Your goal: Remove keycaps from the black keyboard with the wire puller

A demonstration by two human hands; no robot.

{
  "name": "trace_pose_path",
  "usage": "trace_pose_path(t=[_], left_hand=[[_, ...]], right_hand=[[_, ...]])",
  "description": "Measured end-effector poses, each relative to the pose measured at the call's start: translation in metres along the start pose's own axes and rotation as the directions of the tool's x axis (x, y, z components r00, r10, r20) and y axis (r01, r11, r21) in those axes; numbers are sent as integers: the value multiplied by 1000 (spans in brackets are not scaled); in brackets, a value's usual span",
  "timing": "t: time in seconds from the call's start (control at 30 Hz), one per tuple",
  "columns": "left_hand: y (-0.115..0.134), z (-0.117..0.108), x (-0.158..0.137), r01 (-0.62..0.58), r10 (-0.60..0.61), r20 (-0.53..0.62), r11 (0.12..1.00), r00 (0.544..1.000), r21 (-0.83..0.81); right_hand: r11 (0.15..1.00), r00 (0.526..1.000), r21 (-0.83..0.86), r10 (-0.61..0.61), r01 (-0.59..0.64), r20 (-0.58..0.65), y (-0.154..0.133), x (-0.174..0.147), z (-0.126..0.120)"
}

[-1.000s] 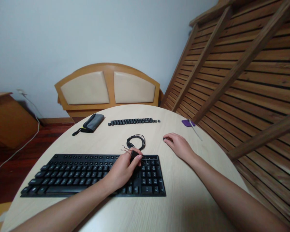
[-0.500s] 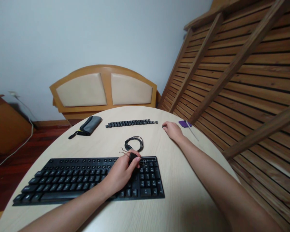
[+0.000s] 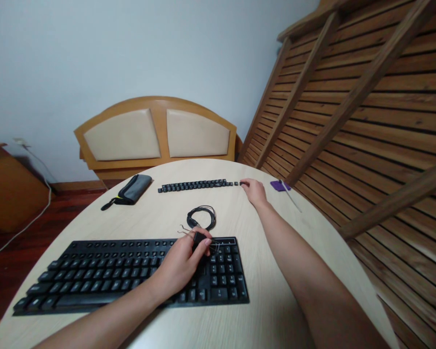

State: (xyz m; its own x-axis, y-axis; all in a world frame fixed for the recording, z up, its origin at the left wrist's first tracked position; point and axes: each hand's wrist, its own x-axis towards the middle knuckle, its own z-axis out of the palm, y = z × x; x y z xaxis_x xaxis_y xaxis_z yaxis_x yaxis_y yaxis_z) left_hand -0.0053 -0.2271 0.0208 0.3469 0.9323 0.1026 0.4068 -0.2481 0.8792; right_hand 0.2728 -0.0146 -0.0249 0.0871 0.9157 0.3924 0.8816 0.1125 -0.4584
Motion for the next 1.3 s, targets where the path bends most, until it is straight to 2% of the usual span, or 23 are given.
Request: trace_pose_path(t=[0.3,0.67,0.9,1.13,1.3], left_hand=[[1,-1,0,-1,1,-7,1000,1000,-1],[0,0,0,12,-12,-2,1000,1000,-14],[-1,-1,1,4,-4,4,1000,1000,1],[2,-1,0,3,-3,7,1000,1000,8],[3,-1,-1,-6,6,6,1000,1000,17]], right_hand=[[999,1000,29,-29,29,5,-2,0,1],[1000,1000,-12,6,-6,13,-4,-1,0],[999,998,-42,16,-14,59,-7,-3,-3],[990,990,-137,38,-20,133,-20,-22,-35],[987,969,-140,-38,74,242,-44,-62,-65]])
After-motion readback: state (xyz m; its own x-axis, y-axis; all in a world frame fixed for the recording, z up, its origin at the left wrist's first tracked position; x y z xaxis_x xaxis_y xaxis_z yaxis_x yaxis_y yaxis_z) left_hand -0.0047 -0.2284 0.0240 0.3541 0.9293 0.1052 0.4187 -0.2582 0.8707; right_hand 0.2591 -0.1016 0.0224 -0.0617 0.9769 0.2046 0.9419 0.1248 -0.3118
